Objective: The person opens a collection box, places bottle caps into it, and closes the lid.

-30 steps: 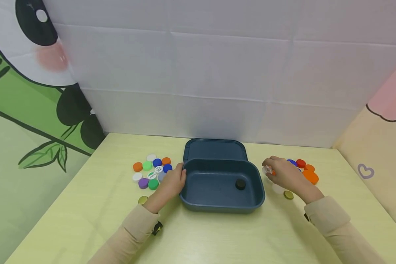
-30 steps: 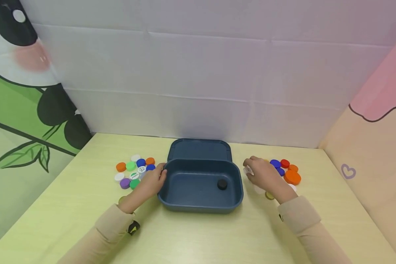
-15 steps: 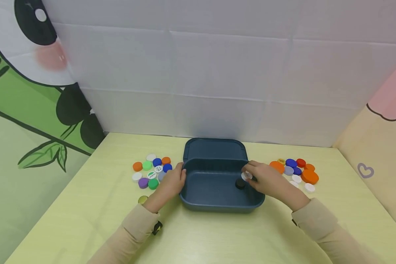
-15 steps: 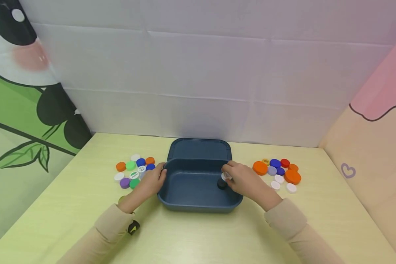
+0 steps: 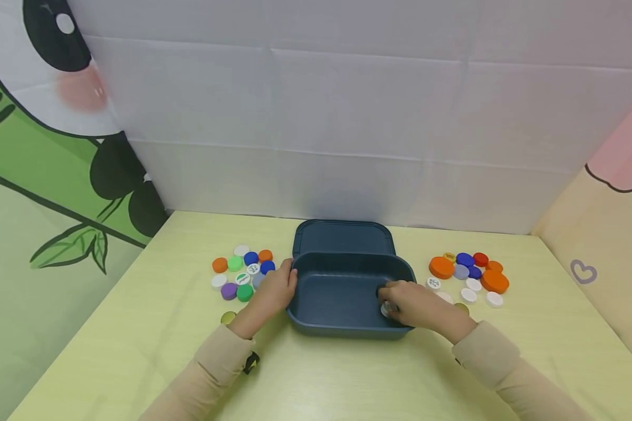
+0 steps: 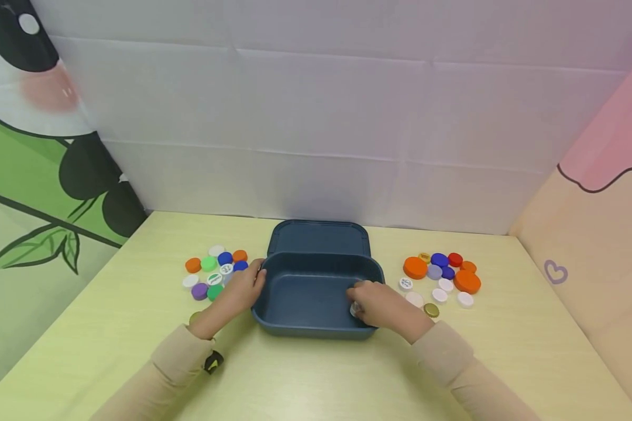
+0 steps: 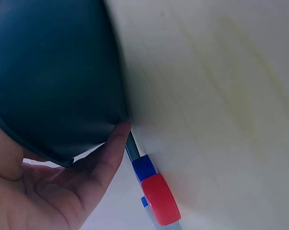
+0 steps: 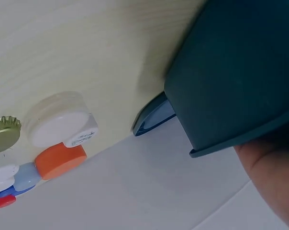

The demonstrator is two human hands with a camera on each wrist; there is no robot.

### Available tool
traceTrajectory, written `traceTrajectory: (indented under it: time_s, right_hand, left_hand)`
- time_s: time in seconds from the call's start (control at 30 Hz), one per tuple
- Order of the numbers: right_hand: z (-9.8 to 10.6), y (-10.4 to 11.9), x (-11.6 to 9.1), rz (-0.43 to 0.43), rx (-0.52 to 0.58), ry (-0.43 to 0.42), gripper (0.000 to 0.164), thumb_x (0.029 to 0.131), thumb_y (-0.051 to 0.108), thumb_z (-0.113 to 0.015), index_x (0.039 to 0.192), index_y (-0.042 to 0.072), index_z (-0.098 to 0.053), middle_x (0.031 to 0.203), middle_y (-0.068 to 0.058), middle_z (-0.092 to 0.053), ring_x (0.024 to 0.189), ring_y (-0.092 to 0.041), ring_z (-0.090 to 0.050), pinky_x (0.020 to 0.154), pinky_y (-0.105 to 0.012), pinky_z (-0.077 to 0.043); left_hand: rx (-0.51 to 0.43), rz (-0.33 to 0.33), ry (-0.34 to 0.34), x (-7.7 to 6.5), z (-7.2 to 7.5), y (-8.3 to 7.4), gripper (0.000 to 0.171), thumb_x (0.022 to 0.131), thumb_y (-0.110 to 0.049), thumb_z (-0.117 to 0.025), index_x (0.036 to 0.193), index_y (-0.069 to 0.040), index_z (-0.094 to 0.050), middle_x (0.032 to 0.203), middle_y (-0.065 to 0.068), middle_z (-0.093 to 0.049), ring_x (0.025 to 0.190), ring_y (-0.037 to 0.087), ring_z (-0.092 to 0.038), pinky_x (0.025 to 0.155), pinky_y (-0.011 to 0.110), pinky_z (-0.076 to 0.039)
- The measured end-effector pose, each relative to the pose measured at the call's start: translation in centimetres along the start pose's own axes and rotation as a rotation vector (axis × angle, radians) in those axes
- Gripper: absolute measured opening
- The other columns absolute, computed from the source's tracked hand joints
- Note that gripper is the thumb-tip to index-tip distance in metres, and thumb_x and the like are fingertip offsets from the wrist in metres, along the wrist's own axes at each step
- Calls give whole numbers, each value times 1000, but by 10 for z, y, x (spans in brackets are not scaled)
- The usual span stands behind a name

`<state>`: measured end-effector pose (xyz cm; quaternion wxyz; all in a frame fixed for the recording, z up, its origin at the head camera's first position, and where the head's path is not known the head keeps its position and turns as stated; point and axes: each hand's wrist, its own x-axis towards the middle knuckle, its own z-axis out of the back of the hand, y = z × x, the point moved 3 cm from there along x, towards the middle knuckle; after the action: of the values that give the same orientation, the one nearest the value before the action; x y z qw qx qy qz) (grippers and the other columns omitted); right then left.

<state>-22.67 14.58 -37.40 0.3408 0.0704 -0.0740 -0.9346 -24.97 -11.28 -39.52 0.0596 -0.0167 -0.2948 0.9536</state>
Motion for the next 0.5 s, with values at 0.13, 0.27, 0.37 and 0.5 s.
traceTrajectory:
  time_s: [0.13, 0.27, 0.37, 0.5]
  right_hand:
    - [-2, 0, 2, -4, 1, 15, 9, 78, 8, -68, 86, 9, -64, 73, 3, -53, 64, -11, -46, 61, -23, -46]
    - [-3, 0, 2, -6, -4, 20, 11, 77, 8, -69, 87, 8, -65, 73, 2, -55, 64, -11, -47, 62, -23, -47]
    - [-3, 0, 3, -10, -5, 24, 12, 76, 8, -70, 88, 8, -65, 73, 1, -55, 64, -11, -47, 62, -24, -48]
    - [-1, 1, 2, -9, -7, 20, 9, 78, 11, -69, 85, 10, -64, 71, 3, -53, 63, -11, -46, 60, -24, -45]
  left_hand:
    - [-3, 8, 7, 0, 0, 0, 41, 97, -20, -39, 131, 3, -40, 98, 21, -62, 69, 23, -58, 57, 31, -50]
    - [-1, 9, 12, -1, 0, -1, 41, 97, -20, -39, 131, 3, -40, 94, 20, -62, 67, 22, -57, 53, 28, -47]
    - [-2, 9, 13, -1, 1, -1, 41, 97, -20, -39, 131, 3, -39, 92, 19, -62, 66, 22, -57, 52, 27, -46]
    - [-10, 15, 21, -3, 2, -2, 41, 97, -20, -39, 132, 3, -39, 88, 17, -61, 65, 21, -56, 50, 26, -45]
